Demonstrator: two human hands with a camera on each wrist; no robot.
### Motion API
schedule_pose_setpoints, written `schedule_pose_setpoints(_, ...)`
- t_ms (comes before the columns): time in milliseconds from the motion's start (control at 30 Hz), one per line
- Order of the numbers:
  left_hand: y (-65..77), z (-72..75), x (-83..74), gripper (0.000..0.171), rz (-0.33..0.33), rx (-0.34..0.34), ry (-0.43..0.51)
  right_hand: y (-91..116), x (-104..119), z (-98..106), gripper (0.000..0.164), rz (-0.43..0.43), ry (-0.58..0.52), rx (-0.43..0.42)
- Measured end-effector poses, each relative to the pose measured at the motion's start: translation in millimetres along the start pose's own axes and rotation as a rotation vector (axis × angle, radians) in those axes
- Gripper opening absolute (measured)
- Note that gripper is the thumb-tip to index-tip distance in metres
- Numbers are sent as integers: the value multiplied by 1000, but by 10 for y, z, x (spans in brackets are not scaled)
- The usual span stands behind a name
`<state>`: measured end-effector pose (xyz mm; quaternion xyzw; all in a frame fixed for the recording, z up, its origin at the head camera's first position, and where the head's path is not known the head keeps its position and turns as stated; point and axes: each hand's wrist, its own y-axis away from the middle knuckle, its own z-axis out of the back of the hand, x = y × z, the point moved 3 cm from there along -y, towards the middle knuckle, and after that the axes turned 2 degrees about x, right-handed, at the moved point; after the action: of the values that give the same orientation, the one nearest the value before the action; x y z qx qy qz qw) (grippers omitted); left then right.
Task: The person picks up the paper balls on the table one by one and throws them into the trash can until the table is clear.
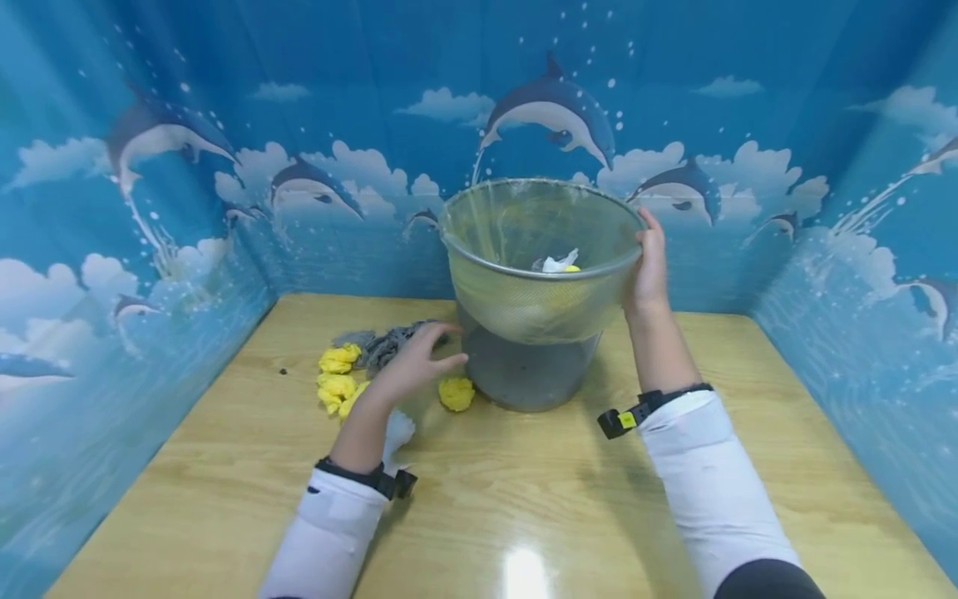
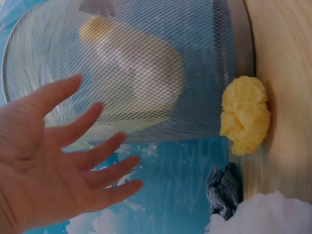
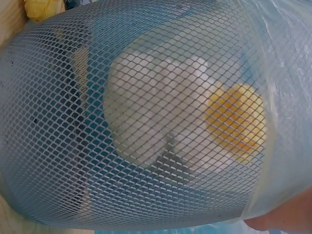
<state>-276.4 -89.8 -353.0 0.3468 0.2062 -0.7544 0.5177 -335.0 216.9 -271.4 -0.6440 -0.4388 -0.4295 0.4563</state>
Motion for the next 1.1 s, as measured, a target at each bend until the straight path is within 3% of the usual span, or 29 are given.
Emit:
schedule_pose_setpoints(133,1,-125,13,54,-13,92,-176,-9,0,2,57,0,4,0)
schedule_pose_setpoints(333,-15,-302,80,61,40,143,-359,12,-8,8,58,-20,9,-2)
schedule_pose_setpoints(900,-132,-567,272,64,93,226,-614,4,4,-11,59,14,-14,-6)
schedule_pose_setpoints(1100,-179,-590,294,63,94,232,-634,1,1,-9,60,18,-18,-10)
